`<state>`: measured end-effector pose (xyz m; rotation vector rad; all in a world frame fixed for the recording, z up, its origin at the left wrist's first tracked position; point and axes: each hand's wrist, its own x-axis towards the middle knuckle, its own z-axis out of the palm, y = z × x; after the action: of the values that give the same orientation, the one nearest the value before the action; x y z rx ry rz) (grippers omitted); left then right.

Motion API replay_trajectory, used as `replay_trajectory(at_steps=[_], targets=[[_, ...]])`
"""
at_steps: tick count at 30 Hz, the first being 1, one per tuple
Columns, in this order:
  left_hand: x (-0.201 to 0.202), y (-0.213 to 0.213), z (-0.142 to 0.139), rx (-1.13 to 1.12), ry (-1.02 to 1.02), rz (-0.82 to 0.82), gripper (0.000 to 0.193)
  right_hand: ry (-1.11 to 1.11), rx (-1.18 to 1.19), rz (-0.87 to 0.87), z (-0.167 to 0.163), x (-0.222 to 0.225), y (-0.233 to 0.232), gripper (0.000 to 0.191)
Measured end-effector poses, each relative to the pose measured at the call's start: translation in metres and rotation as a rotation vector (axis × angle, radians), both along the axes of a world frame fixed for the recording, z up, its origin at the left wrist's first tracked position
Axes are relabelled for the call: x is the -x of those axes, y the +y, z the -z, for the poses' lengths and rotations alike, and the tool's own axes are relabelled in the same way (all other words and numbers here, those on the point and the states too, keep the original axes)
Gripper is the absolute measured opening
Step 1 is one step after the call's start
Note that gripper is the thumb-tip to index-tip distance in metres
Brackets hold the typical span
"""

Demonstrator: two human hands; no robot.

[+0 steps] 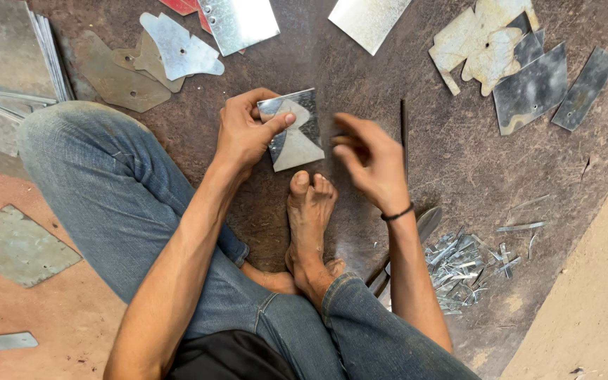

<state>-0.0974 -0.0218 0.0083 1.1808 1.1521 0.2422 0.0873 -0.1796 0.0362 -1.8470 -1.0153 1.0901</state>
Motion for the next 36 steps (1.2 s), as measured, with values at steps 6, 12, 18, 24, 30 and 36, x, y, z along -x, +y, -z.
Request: replay_trajectory(at_steps=[6, 12, 18, 24, 30, 36], targets=[[0.011, -0.015, -0.005, -0.052, 0.080, -0.008, 0.022, -0.742, 0.309, 0.210, -0.004, -0.021, -0.063, 0.059], [0.009, -0.011, -0.020, -0.537, 0.126, 0.109, 0.027, -0.104, 0.415, 0.225, 0.023, -0.044, -0.089, 0.021], [0.013, -0.005, -0.046, -1.045, 0.365, 0.330, 0.036, 1.022, -0.045, 0.501, 0.041, -0.003, -0.043, 0.017], [0.024, -0.027, -0.051, -1.050, 0.470, 0.517, 0.053, 0.221, -0.186, 0.482, 0.044, 0.058, 0.011, 0.024], [0.028, -0.036, -0.039, -0.983, 0.521, 0.547, 0.056, 0.012, -0.111, 0.451, 0.037, 0.076, 0.022, 0.019], [0.026, -0.034, -0.039, -0.963, 0.511, 0.547, 0.057, 0.124, -0.168, 0.440, 0.036, 0.069, 0.035, 0.020]])
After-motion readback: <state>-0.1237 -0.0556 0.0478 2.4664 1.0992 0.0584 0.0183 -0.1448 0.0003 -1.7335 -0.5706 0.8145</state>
